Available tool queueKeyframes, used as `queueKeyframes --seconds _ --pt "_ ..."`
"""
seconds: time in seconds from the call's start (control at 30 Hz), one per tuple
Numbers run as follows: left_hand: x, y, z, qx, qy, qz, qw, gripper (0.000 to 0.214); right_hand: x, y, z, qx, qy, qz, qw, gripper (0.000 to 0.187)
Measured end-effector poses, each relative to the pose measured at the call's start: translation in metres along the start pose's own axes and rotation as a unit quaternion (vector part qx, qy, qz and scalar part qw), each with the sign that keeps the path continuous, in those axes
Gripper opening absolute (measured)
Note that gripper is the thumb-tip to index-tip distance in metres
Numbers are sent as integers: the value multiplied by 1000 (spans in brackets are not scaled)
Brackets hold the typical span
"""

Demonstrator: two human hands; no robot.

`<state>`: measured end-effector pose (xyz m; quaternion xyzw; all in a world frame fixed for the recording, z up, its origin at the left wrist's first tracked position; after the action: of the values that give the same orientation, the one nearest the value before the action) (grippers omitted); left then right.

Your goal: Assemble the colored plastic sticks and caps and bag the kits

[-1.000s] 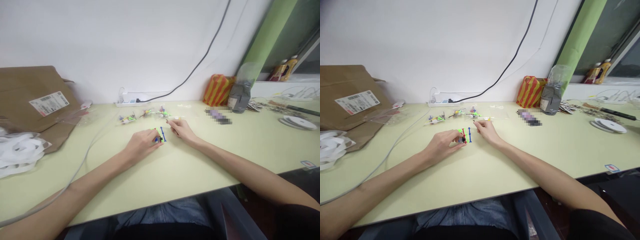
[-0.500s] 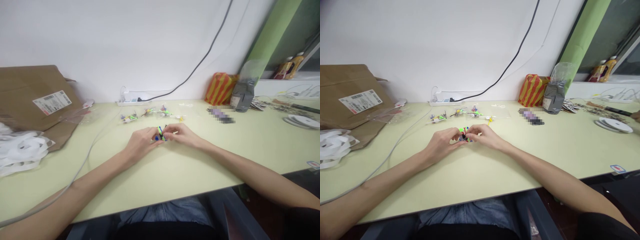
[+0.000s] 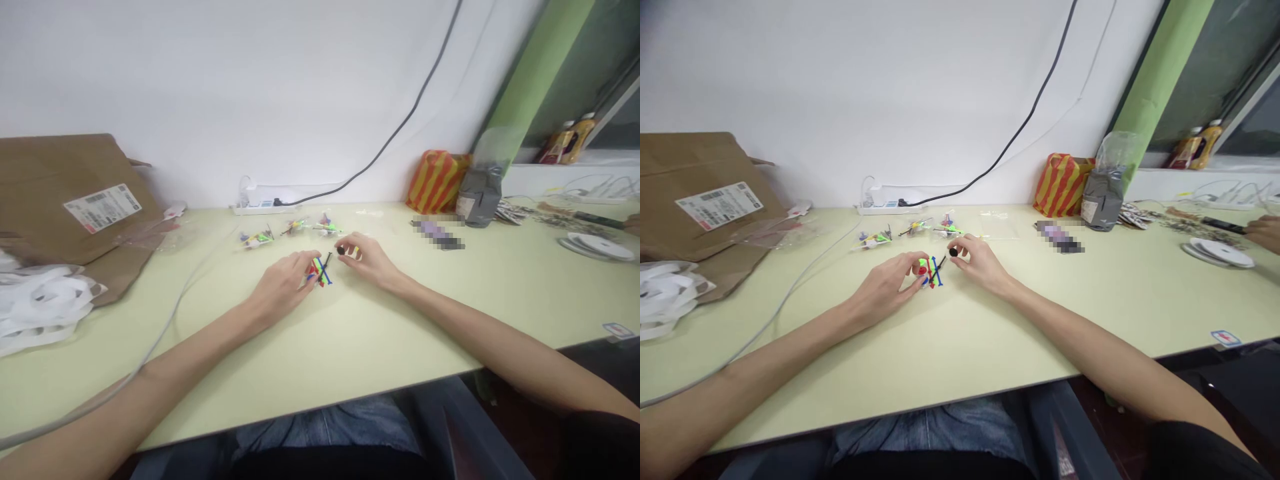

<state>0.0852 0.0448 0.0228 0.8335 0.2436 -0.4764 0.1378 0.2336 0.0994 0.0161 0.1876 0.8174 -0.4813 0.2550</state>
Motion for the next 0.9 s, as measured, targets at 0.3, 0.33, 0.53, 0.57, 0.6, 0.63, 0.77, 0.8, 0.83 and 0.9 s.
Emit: queueKeyframes --seconds 0.3,0.33,0.53,0.57,0.6,0.63,0.77,0.8,0.83,0.9 --pt "4 3 -5 29 -28 -25 999 26 14 3 -2 -40 5 101 994 19" --pt "5 1 -4 23 -30 -23 999 29 17 -3 0 -57 -5 119 991 20" --pt "13 -21 5 -48 -43 -22 998 40 41 -14 13 -91 -62 200 974 37" --pt "15 -24 7 -60 -47 -18 997 40 42 -14 14 -96 -63 203 972 38" --pt "17 -27 8 -71 -51 -11 996 41 41 -13 13 -99 -60 205 972 39" --pt "18 -30 10 -80 -54 -4 995 42 38 -11 11 -97 -53 207 972 39" --pt "21 -32 11 -95 -66 12 993 45 4 19 -7 -36 20 216 976 40" --pt "21 -31 10 -94 -68 12 993 45 -6 31 -11 -14 40 223 974 42" --pt "21 -29 10 -92 -70 13 993 45 -16 42 -15 7 55 233 971 43" --pt "21 -26 9 -86 -73 14 994 46 -28 64 -21 40 59 252 965 42"
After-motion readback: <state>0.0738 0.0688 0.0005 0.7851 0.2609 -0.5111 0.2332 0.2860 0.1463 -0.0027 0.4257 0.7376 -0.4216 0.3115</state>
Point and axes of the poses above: each hand's wrist, its own z-axis away from the middle knuckle, its own x-axis out of the palm, y = z × x, the point moved 10 cm from there along -z, towards the middle knuckle, and after that the axes turned 12 degrees about x, right-handed, at the moved point
